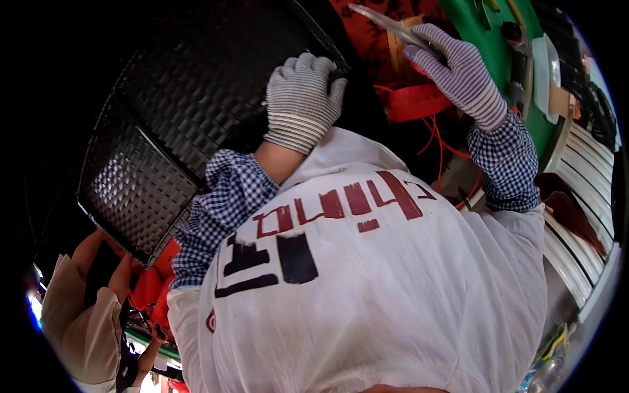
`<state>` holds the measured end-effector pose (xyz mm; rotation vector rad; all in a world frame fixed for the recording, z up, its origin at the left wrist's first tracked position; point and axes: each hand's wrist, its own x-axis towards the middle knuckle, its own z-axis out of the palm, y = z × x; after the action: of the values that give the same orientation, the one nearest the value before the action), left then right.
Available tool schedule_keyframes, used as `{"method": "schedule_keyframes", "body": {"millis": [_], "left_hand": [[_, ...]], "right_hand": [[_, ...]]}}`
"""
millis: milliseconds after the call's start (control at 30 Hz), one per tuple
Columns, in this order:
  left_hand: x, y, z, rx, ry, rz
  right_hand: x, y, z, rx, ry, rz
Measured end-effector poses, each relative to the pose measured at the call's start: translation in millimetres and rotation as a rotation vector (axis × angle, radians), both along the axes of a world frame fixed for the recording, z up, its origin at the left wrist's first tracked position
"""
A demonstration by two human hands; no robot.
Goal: The person trims excess strands on a wicker chair frame using pliers and scissors, turns the chair frame, and cuts and tucks the woven material along the edges.
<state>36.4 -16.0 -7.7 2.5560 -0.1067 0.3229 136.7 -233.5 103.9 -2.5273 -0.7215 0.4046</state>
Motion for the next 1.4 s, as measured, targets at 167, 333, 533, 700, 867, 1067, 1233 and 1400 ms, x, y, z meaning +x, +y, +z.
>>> {"method": "schedule_keyframes", "body": {"millis": [167,333,533,700,867,1067,1233,1400], "left_hand": [[0.5,0.2,-3.4,-0.034,0.032,-0.01],[1.7,-5.2,-7.5,-0.036,0.008,-0.008],[1.0,-3.2,-6.8,-0.045,0.004,-0.015],[0.3,-2.0,-8.3,-0.037,-0.009,-0.021],[1.7,-2.5,-7.4,-0.042,0.004,-0.015],[3.1,-3.5,-10.3,-0.012,-0.005,-0.014],[2.8,-4.9,-9.2,-0.026,0.01,-0.035],[-1.4,-1.7,-12.5,-0.023,-0.015,-0.014]], "right_hand": [[-22.3,-13.0,-20.9,-0.103,-0.004,0.222],[-26.4,-18.5,-23.3,-0.196,-0.052,0.278],[-24.5,-18.2,-27.1,-0.333,0.02,0.275],[-21.3,-21.4,-33.1,-0.346,-0.093,0.349],[-15.5,-18.6,-34.5,-0.336,-0.113,0.338],[-15.6,-2.0,-20.6,-0.474,-0.121,0.347],[-16.0,7.4,-10.8,-0.592,-0.109,0.355],[-2.1,26.4,-4.4,-0.713,-0.028,0.405]]}}
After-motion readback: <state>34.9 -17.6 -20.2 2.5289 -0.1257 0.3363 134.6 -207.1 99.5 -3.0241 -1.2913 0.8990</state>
